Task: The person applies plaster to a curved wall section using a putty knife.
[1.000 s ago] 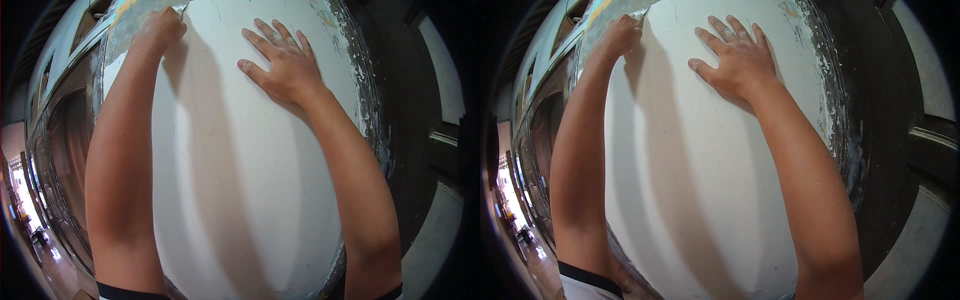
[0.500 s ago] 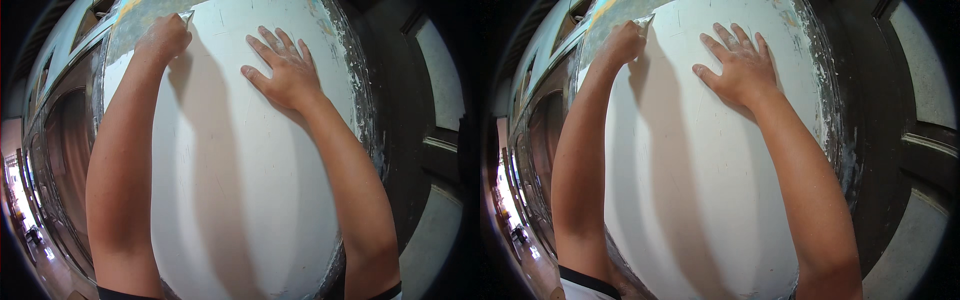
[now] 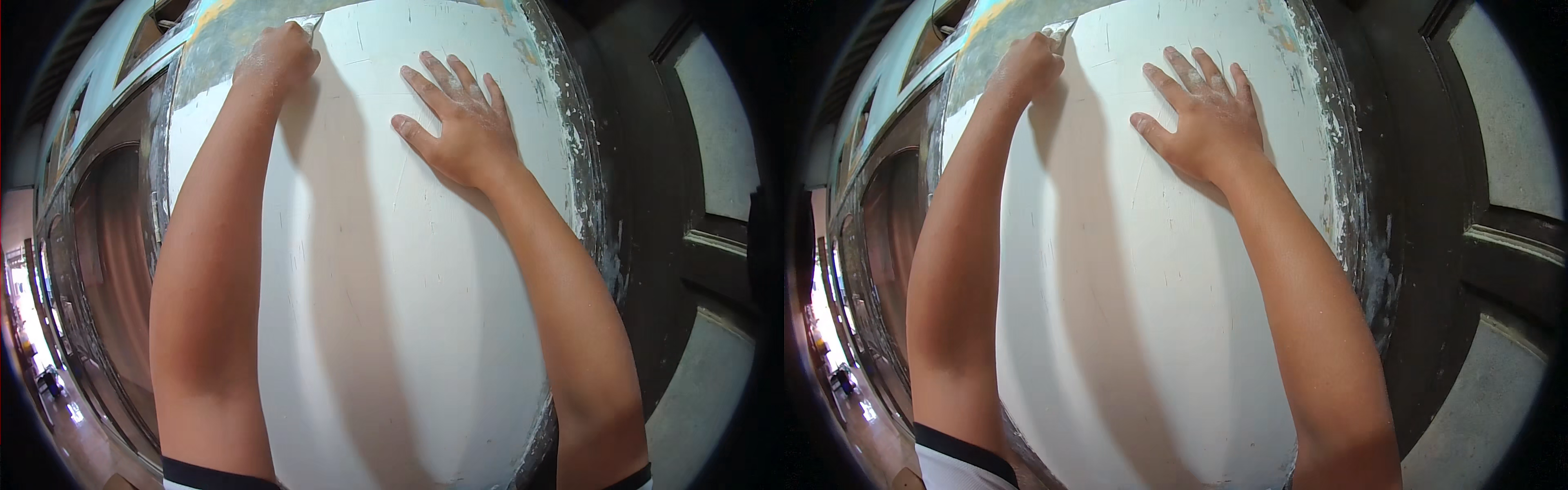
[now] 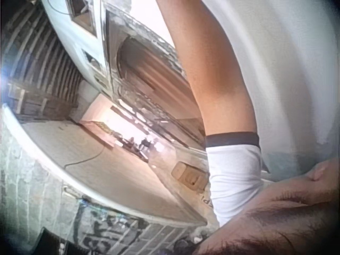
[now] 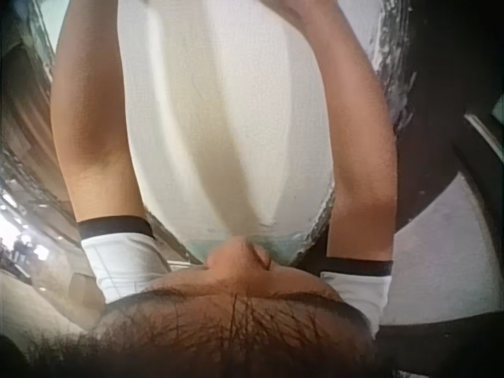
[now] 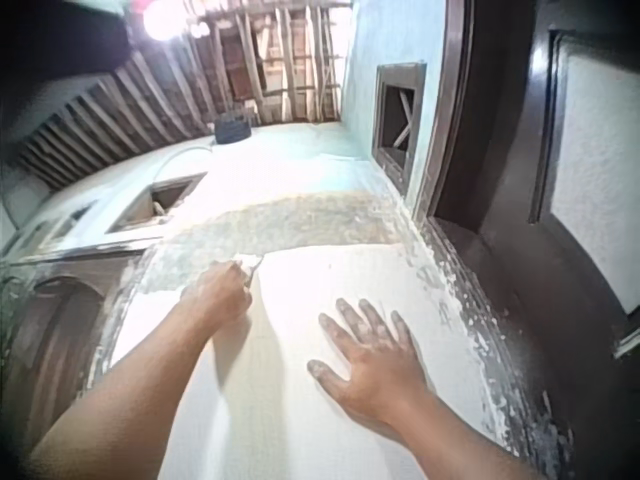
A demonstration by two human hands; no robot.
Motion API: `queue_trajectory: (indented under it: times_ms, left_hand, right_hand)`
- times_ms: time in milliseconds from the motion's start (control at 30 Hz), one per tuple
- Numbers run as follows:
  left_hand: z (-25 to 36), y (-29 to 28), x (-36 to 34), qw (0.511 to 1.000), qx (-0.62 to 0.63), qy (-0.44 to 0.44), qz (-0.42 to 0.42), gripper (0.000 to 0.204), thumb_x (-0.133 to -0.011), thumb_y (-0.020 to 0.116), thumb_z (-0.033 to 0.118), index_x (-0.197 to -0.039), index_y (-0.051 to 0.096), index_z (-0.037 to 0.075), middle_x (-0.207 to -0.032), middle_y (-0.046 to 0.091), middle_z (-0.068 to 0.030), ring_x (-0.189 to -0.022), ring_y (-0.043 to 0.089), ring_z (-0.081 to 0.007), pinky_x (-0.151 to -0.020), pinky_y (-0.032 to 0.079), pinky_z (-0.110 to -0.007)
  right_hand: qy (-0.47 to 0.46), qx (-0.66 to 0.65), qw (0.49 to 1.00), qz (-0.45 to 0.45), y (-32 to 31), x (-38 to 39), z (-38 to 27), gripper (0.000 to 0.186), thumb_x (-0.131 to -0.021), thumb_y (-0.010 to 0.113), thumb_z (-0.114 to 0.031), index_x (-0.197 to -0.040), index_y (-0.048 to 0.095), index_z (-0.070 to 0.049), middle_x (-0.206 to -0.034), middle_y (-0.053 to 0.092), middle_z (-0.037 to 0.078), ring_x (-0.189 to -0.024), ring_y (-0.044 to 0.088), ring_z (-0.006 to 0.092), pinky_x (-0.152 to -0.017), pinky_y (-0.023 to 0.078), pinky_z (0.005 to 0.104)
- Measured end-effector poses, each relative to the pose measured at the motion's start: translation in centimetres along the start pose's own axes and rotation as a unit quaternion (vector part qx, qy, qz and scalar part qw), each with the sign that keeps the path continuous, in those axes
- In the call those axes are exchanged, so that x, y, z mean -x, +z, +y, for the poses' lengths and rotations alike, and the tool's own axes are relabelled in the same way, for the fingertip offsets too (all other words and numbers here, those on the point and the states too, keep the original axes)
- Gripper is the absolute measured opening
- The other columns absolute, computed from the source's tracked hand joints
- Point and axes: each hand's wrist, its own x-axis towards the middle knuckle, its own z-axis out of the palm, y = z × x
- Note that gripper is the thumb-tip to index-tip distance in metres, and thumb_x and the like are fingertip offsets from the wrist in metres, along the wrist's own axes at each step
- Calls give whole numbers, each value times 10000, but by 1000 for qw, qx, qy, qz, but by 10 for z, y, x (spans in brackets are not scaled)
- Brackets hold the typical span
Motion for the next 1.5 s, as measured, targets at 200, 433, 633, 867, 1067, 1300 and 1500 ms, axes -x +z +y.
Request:
queue_trajectory:
  times_ms: [200,433,633,867,1067,1300,1500]
  left_hand:
    - [11,-20,12,996,12,3,-87,366,-892,539,142,-1199,691,14,-1193,713,-223,-1061,709,-420,-897,578,-496]
    - [17,-5,4,1000,6,-15,-20,390,-913,553,179,-1260,654,32,-1271,679,-226,-1153,670,-416,-981,539,-513]
    - [12,9,3,999,42,-5,5,413,-928,558,213,-1299,626,45,-1319,645,-227,-1218,626,-429,-1029,501,-535]
    - [15,11,23,997,65,-16,-24,417,-907,614,190,-1300,633,52,-1240,674,-247,-1154,656,-418,-1002,519,-523]
    - [36,13,45,989,147,-5,13,409,-868,628,139,-1263,671,42,-1192,693,-261,-1107,667,-445,-979,532,-512]
    - [99,24,66,929,354,16,106,350,-845,578,97,-1157,682,-24,-985,726,-272,-917,701,-460,-840,552,-500]
    - [133,18,74,720,681,-128,-39,539,-972,496,63,-1502,479,-33,-787,641,-57,-658,586,-111,-538,472,-300]
  right_hand:
    - [-5,-8,1000,0,0,0,1,677,-973,466,-640,-1572,407,-331,-1689,287,-46,-1576,187,196,-1304,67,481]
    - [-3,-11,1000,-9,-4,-1,-2,675,-978,462,-633,-1576,403,-326,-1690,286,-43,-1578,179,194,-1304,63,477]
    - [0,-11,1000,-27,-8,-1,0,685,-979,452,-643,-1584,386,-331,-1695,270,-50,-1579,172,190,-1305,57,473]
    - [1,-11,999,-37,-7,0,1,690,-984,434,-651,-1590,376,-325,-1699,258,-55,-1583,153,185,-1305,61,475]
    - [6,-62,996,-62,-18,-3,-1,667,-978,520,-552,-1582,402,-293,-1698,270,-5,-1584,162,229,-1300,60,504]
    - [79,-166,981,-65,-47,-18,-20,391,-1035,495,-380,-1265,671,-118,-1444,609,97,-1368,521,281,-1148,324,527]
    - [262,-622,733,-89,-53,-19,-6,303,-1020,595,-219,-1188,622,31,-998,724,132,-800,671,168,-734,534,318]
